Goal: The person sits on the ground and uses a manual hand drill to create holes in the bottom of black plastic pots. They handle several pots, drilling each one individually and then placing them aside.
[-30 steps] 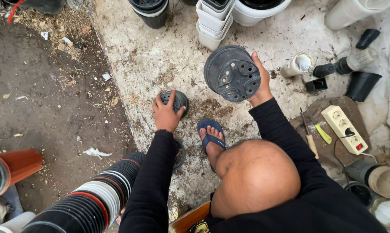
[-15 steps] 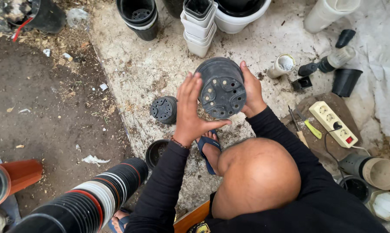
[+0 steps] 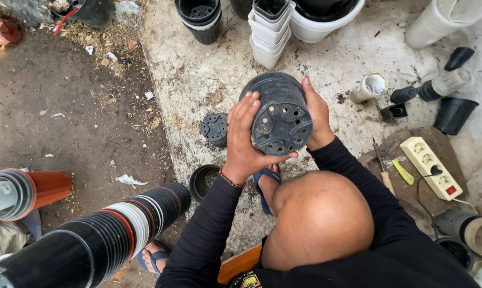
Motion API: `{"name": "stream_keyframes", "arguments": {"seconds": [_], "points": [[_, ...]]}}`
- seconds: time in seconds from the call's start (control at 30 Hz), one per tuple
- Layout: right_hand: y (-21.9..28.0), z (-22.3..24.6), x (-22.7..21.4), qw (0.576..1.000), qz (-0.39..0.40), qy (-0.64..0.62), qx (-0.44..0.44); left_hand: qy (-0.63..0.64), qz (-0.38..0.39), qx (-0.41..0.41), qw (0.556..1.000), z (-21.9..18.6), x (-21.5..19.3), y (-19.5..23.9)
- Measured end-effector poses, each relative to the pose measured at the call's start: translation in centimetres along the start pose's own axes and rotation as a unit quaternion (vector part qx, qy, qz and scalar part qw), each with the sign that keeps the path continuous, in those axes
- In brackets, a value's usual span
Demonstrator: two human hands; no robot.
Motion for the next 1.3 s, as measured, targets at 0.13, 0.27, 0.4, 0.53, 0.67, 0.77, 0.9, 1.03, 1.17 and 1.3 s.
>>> {"name": "stream_keyframes", "arguments": {"seconds": [0.13,0.27,0.4,0.53,0.67,0.77,0.9,1.03,1.17,1.3], "points": [[-0.1,0.1,0.1,1.0,0.013,0.007,-0.013,-0.005,-0.001,-0.004,1.0,0.1,0.0,-0.1],[-0.8,-1.1,-0.8,0.999,-0.014,0.029,0.004,-0.002,-0.001,-0.015,1.0,0.6,0.1,0.4],[-3.5,-2.6,-3.7,0.999,-0.05,0.011,0.01,0.031,-0.009,-0.047,0.998,3.0,0.5,2.3],[-7.1,-0.3,-9.3,0.919,-0.144,0.313,-0.191,-0.048,-0.03,-0.162,0.985,8.3,0.2,5.9],[-10.0,0.0,-12.4,0.663,-0.1,0.66,-0.338,-0.107,-0.002,-0.355,0.929,14.5,-0.9,9.4],[-11.8,-1.2,-12.3,0.417,-0.007,0.827,-0.378,-0.19,0.021,-0.372,0.908,16.5,-0.9,10.4],[-10.8,-2.0,-11.2,0.364,-0.071,0.834,-0.409,-0.24,0.184,-0.499,0.812,18.9,0.9,12.1],[-7.3,-6.0,-9.1,0.54,-0.051,0.737,-0.403,-0.15,0.135,-0.476,0.856,21.0,1.2,13.3],[-6.4,-14.1,-6.7,0.826,0.035,0.561,-0.03,0.008,0.01,-0.47,0.883,22.2,0.6,15.0],[-5.6,-14.8,-1.5,0.893,0.177,0.414,-0.02,0.438,-0.12,-0.586,0.671,22.2,1.9,17.0]]}}
Point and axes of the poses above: each hand's wrist, its own y-axis away from the middle knuckle, its own x-axis out of the palm, z = x × y, the point moved 4 cm from there along -y, towards the middle knuckle, and after that the axes turned 2 degrees about x, right-handed, at the moved point
